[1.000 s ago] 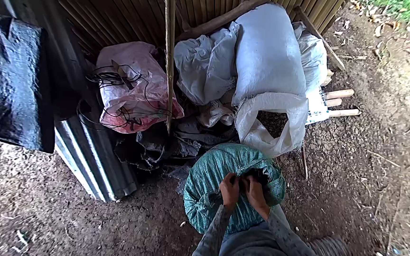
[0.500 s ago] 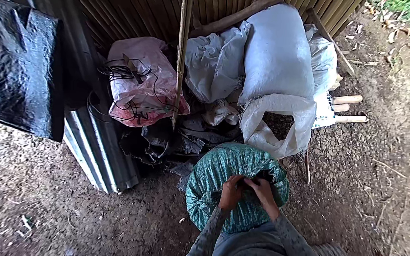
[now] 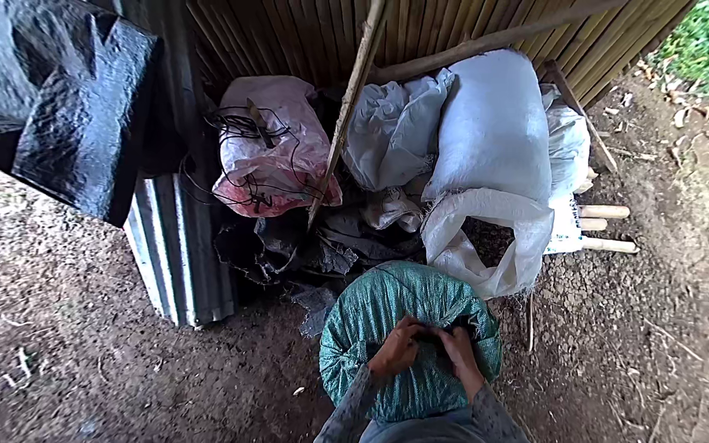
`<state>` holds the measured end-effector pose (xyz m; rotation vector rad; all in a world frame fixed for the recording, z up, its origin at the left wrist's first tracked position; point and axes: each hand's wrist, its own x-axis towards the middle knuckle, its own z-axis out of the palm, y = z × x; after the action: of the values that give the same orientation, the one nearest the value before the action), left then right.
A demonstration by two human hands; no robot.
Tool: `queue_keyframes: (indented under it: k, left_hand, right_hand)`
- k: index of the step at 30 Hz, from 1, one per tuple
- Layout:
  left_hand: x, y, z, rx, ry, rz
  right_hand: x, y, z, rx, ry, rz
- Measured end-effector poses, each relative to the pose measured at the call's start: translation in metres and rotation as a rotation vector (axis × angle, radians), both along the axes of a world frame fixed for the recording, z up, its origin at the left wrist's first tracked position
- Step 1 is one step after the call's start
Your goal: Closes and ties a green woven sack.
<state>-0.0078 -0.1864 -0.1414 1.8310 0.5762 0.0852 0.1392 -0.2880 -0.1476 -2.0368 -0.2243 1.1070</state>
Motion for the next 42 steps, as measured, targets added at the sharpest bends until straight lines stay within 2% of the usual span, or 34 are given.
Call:
queue_keyframes:
  k: [2,6,9,13,17,21,23,25,29,31,35,38,40,42]
  left_hand:
    - [-0.005,-0.008,-0.006,0.040,-0.049,0.054]
    - [-0.002,-0.020,-0.017,0.052,-0.113,0.298]
    - [0.001,-0.021,-0.019,-0.164,-0.099,0.474]
    - [0.005,-0.016,-0.024,-0.431,-0.236,0.606]
    - [0.004,-0.012,-0.020,-0.575,-0.264,0.609]
    - [0.006,-0.011,-0.034,-0.539,-0.232,0.626]
    - [0.006,-0.008,-0.037,-0.520,-0.191,0.602]
    - [0.007,-0.006,-0.039,-0.500,-0.157,0.590]
    - [0.009,-0.010,-0.041,-0.498,-0.153,0.613]
    - [0.010,-0.008,-0.040,-0.512,-0.171,0.620]
    - [0.006,-0.006,-0.037,-0.540,-0.189,0.599]
    - [0.004,-0.008,-0.035,-0.515,-0.190,0.591]
    - [0.001,-0.010,-0.036,-0.520,-0.204,0.578]
    - [0.000,-0.009,-0.038,-0.529,-0.221,0.574]
  right_hand:
    - [0.001,0.003,0.001,0.008,0.027,0.004]
    - [0.011,0.006,0.007,0.014,0.054,0.062]
    - [0.018,0.004,0.006,0.017,0.065,0.115]
    - [0.013,0.006,0.006,0.010,0.105,0.129]
    - [0.006,0.005,0.003,0.029,0.234,-0.017]
    - [-0.008,0.012,0.009,0.069,0.400,-0.253]
    - [-0.009,0.013,0.010,0.106,0.470,-0.290]
    - [-0.006,0.014,0.012,0.080,0.416,-0.180]
    - [0.001,0.008,0.013,0.020,0.051,0.194]
    - [0.001,0.007,0.011,0.061,0.025,0.154]
    - [-0.008,0.009,0.010,0.139,0.268,-0.164]
    - [-0.016,0.014,0.016,0.273,0.353,-0.070]
    - [-0.015,0.012,0.022,0.281,0.207,0.065]
    - [-0.012,0.003,0.017,0.257,0.060,0.113]
